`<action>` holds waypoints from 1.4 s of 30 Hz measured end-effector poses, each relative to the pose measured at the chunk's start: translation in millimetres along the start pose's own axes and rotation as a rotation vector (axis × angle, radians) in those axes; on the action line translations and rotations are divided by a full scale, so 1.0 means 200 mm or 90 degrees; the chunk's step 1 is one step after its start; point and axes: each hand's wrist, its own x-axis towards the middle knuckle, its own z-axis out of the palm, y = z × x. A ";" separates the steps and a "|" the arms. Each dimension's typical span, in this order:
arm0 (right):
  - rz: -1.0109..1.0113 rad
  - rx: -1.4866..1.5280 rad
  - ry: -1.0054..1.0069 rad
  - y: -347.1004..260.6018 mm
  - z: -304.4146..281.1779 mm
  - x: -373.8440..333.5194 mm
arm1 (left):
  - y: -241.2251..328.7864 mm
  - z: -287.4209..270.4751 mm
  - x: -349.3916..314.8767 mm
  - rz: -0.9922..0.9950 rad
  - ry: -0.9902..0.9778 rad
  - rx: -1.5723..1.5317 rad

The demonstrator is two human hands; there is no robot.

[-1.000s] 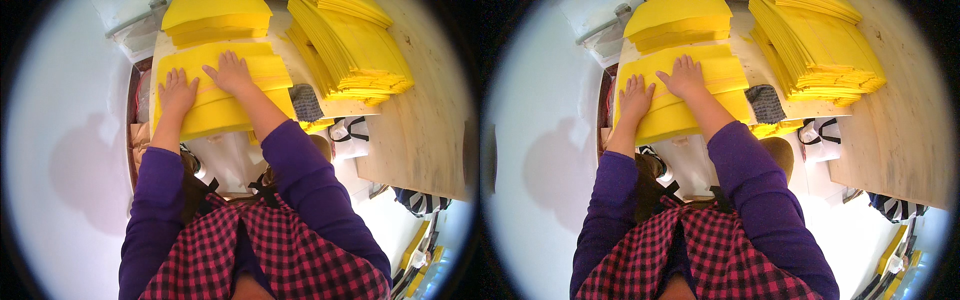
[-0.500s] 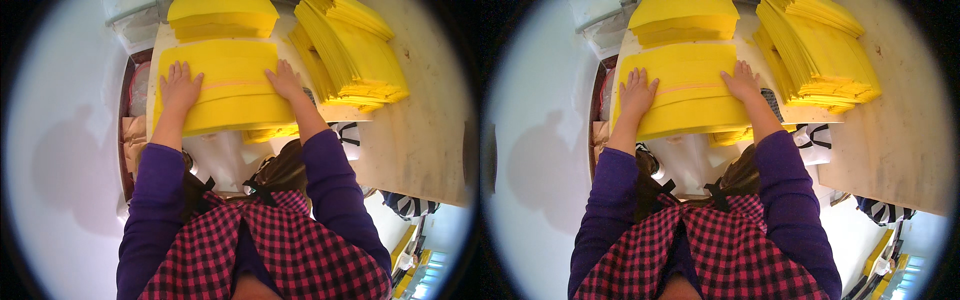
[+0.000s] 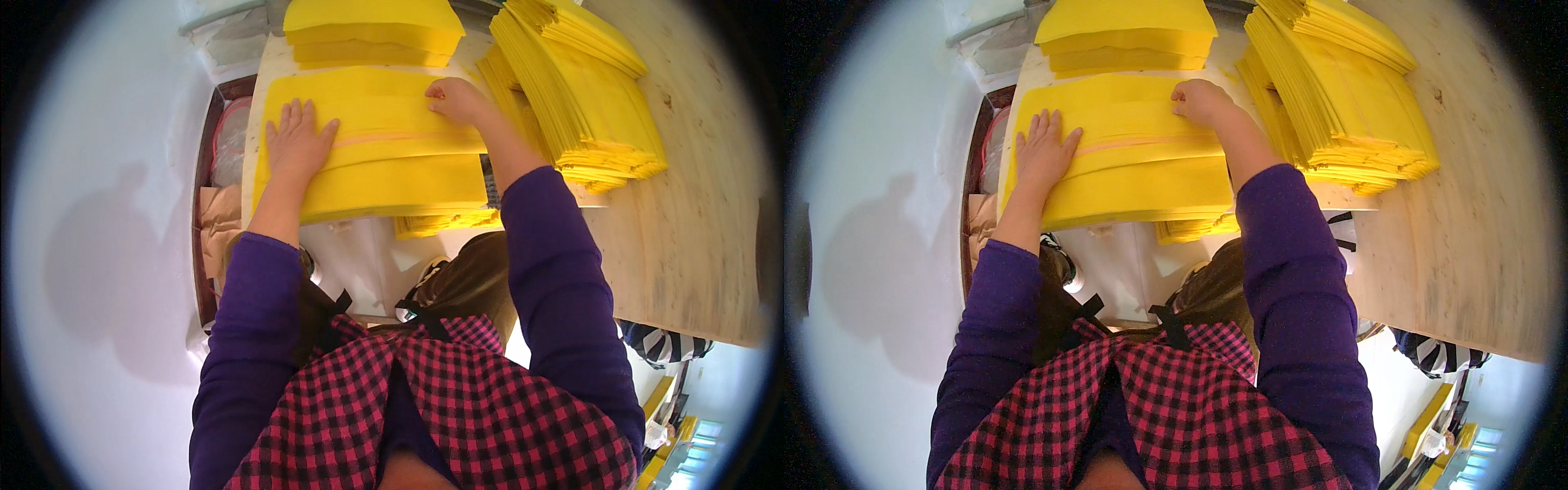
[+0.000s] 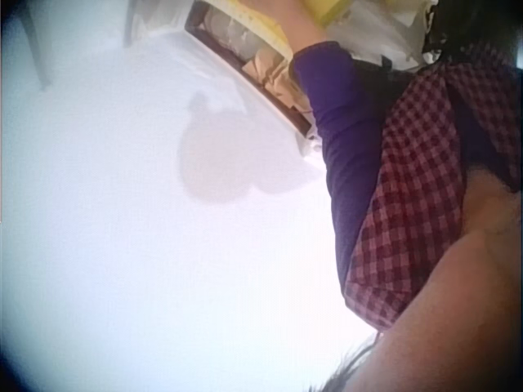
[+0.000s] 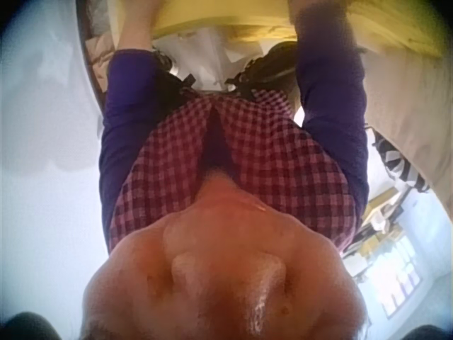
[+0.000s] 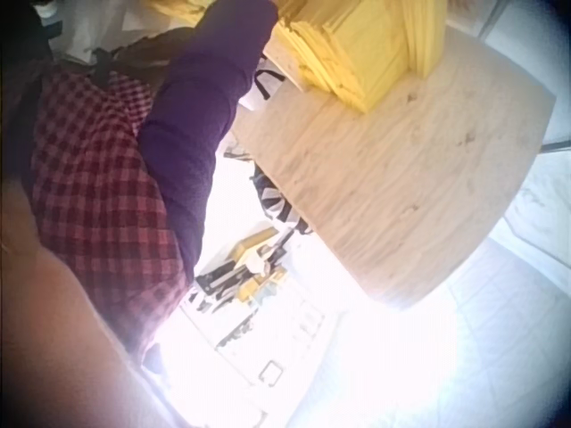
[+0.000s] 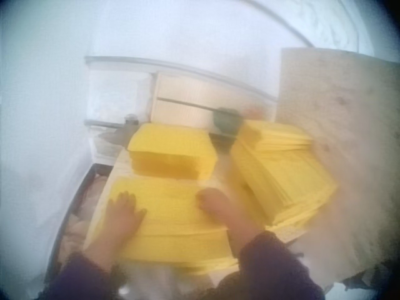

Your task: The person sits at a table and repeatedly folds yellow foam sheets in half by hand, then stacks them on the table. The person handles the sheets one at a time and aligns the edges before folding.

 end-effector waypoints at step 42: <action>-0.187 -0.156 0.265 -0.19 -1.05 -1.11 | 0.17 -1.13 -0.12 0.286 -0.108 -0.408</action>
